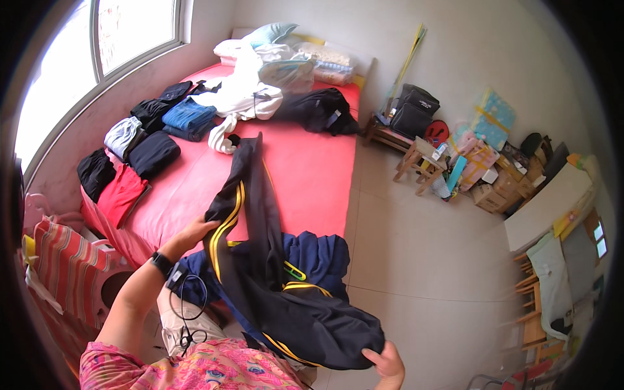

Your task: The person folds a pair of black trousers and then a dark blue tracksuit top on a bed.

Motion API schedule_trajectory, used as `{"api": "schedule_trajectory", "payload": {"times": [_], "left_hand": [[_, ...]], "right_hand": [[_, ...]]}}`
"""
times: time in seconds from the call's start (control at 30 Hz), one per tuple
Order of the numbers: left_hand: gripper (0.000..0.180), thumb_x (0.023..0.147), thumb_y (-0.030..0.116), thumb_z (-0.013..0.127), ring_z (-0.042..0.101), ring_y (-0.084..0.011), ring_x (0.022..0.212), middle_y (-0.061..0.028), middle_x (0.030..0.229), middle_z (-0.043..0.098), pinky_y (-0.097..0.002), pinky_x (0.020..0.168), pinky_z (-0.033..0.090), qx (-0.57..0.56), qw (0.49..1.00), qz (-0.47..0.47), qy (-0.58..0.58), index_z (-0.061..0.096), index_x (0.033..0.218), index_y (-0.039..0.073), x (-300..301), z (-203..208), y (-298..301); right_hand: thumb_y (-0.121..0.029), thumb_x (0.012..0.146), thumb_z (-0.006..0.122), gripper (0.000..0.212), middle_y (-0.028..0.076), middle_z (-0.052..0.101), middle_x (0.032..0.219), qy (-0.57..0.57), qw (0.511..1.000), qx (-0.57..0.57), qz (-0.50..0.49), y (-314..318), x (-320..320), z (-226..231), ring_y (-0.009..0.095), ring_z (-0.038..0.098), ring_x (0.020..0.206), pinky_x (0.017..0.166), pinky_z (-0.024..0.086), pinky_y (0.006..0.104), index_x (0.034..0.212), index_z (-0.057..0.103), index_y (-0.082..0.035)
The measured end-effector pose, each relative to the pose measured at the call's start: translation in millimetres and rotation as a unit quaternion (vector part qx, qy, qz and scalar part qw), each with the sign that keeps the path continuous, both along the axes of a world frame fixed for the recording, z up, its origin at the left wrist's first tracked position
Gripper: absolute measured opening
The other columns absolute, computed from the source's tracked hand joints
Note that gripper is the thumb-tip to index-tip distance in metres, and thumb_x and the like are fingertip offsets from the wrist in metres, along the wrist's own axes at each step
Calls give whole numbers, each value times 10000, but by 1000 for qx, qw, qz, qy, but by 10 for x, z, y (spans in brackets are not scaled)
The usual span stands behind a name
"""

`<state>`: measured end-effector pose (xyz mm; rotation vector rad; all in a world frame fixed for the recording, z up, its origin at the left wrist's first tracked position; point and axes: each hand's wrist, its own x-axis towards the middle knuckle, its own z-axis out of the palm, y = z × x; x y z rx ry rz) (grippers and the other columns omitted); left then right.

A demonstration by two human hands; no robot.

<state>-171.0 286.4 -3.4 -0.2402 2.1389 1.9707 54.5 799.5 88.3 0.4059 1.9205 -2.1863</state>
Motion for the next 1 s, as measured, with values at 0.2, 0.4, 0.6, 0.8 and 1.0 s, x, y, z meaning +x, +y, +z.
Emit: {"api": "schedule_trajectory", "payload": {"times": [0.2,0.4,0.6,0.8,1.0], "left_hand": [[297,923,264,517,542,-98,737,18,857,605,-255,648,440,-68,996,5,-54,621,1053,18,900,-476,-668],[449,943,393,430,546,-109,803,3,953,622,-242,730,427,-174,974,97,-111,567,1169,31,1245,-823,-816],[462,949,419,386,584,-146,841,-28,986,630,-271,773,452,-234,958,23,-163,535,1209,68,1234,-395,-696],[442,978,318,397,622,-252,878,-160,1001,614,-348,724,545,-135,979,-74,-132,489,1183,-62,980,-200,-757],[494,981,382,384,624,-244,910,-156,1098,584,-338,796,502,-14,996,-87,19,431,1263,-21,316,411,-268]], "right_hand": [[-228,661,807,786,182,497,1235,-71,926,371,21,-411,-381,-882,309,476,1147,994,371,351,1256,406,94],[-383,544,865,1231,275,137,1465,-57,863,503,3,-818,-880,-1035,390,199,1356,1086,276,407,1429,100,1],[-302,523,874,1082,240,455,1306,-89,884,457,38,-322,-861,-1473,336,465,1201,1003,388,374,1370,275,8],[-30,632,751,492,95,649,1040,-93,949,254,160,-342,-1170,-70,203,625,912,854,492,345,1098,602,25],[-120,777,730,381,87,634,958,420,867,197,-181,-478,-2179,2466,155,610,824,788,514,289,1077,586,65]]}}
